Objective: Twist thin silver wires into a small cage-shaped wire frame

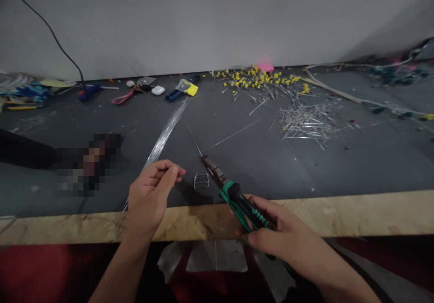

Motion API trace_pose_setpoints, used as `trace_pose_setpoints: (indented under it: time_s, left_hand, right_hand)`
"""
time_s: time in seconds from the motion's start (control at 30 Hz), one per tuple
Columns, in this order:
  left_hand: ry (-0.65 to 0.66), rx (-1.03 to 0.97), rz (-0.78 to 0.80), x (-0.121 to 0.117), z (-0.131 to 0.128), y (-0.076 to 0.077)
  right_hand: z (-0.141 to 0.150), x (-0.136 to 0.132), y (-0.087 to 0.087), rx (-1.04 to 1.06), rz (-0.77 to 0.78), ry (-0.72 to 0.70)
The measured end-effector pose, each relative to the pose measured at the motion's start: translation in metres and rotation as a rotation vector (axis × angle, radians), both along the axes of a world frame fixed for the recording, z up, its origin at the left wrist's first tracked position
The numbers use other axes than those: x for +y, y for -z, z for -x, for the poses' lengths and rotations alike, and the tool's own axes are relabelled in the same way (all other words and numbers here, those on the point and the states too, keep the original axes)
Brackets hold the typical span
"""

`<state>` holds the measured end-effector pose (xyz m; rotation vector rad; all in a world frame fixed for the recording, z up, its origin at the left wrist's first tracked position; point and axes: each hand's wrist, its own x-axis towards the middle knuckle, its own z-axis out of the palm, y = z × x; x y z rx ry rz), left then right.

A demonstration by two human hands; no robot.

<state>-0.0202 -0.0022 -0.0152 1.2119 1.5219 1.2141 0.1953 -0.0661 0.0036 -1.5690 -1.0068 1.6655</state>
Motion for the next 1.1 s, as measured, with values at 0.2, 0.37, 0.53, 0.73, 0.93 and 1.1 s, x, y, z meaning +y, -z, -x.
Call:
trace_pose_setpoints:
  time_s: [0.2,0.37,0.53,0.73,0.93,1.1]
  left_hand:
    - [0.05,0.052,0.002,0.0,0.001,0.0]
    - [0.066,0.109,-0.001,0.003,0.006,-0.002]
    - [0.179,0.151,0.013,0.005,0.014,-0.006]
    - [0.247,0.151,0.013,0.007,0.018,-0.004]
    - [0.285,0.268,0.019,0.014,0.018,0.003]
    - [0.487,0.53,-0.018,0.016,0.016,0.014]
  right_hand:
    - [0.001,0.006,-0.003,-0.008,-0.01,-0.021]
    - [0.0,0.009,-0.002,0.029,-0.019,-0.026]
    - [-0.003,0.01,-0.001,0.044,0.0,-0.011]
    - [-0.002,0.01,0.005,-0.075,-0.023,-0.004]
    - [-0.001,0.013,0.006,-0.104,-0.085,0.058]
    - [-0.004,0.017,0.009,-0.103,-0.055,0.129]
